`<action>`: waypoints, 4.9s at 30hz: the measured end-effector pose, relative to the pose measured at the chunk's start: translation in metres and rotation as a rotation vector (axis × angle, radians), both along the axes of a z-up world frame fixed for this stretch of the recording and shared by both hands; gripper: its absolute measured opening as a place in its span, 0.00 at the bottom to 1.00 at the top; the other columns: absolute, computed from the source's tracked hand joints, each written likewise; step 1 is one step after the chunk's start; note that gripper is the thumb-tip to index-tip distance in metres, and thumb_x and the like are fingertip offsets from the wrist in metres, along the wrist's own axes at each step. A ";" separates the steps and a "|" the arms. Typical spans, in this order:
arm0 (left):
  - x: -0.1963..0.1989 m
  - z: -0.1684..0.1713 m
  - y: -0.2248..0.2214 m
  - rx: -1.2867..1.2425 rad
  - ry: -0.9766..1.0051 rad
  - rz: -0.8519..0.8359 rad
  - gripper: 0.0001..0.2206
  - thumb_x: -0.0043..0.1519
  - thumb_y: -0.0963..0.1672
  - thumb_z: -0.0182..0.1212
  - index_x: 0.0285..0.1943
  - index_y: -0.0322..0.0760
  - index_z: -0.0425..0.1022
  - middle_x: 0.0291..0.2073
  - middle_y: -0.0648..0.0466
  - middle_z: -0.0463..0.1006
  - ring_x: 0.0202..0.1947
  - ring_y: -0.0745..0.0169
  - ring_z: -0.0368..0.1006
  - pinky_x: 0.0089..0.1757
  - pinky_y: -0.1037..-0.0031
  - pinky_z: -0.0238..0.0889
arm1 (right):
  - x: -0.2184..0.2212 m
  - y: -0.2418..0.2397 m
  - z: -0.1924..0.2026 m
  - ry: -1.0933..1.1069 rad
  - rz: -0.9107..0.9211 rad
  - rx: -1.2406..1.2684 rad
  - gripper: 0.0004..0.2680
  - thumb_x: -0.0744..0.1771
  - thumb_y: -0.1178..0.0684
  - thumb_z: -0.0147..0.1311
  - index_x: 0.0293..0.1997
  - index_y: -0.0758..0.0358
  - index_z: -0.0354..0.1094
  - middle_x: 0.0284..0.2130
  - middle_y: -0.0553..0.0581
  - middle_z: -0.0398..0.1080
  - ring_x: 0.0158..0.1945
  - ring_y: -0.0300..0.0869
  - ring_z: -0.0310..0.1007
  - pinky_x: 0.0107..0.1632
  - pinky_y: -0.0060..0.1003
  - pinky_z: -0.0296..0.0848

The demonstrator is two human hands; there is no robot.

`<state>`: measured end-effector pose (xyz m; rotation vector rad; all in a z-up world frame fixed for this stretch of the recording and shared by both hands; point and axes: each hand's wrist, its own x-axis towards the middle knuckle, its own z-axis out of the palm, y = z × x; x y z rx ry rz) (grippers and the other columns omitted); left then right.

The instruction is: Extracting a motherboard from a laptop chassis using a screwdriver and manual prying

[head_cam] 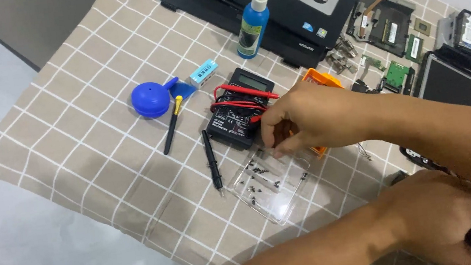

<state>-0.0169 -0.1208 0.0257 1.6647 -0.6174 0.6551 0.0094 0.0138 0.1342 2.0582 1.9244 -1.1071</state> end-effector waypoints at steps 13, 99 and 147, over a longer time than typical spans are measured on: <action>-0.014 0.020 0.015 0.068 0.111 0.009 0.19 0.44 0.60 0.47 0.35 0.52 0.62 0.26 0.60 0.74 0.31 0.52 0.74 0.35 0.65 0.61 | 0.011 -0.015 0.019 0.014 0.024 0.244 0.04 0.61 0.53 0.60 0.36 0.51 0.75 0.30 0.45 0.80 0.34 0.33 0.81 0.40 0.28 0.80; -0.021 0.059 0.016 -0.175 0.459 0.451 0.25 0.53 0.59 0.52 0.39 0.36 0.74 0.25 0.55 0.71 0.35 0.59 0.71 0.36 0.68 0.71 | 0.049 -0.354 0.157 -0.524 -0.959 -0.150 0.08 0.62 0.51 0.54 0.41 0.41 0.76 0.28 0.42 0.82 0.36 0.30 0.80 0.42 0.29 0.70; -0.013 0.093 0.008 -0.173 1.084 0.463 0.28 0.53 0.48 0.58 0.65 0.46 0.58 0.61 0.54 0.68 0.63 0.52 0.62 0.56 0.61 0.61 | 0.098 -0.378 0.149 -0.292 -1.059 0.018 0.14 0.66 0.42 0.42 0.43 0.59 0.70 0.41 0.46 0.67 0.47 0.37 0.63 0.55 0.34 0.57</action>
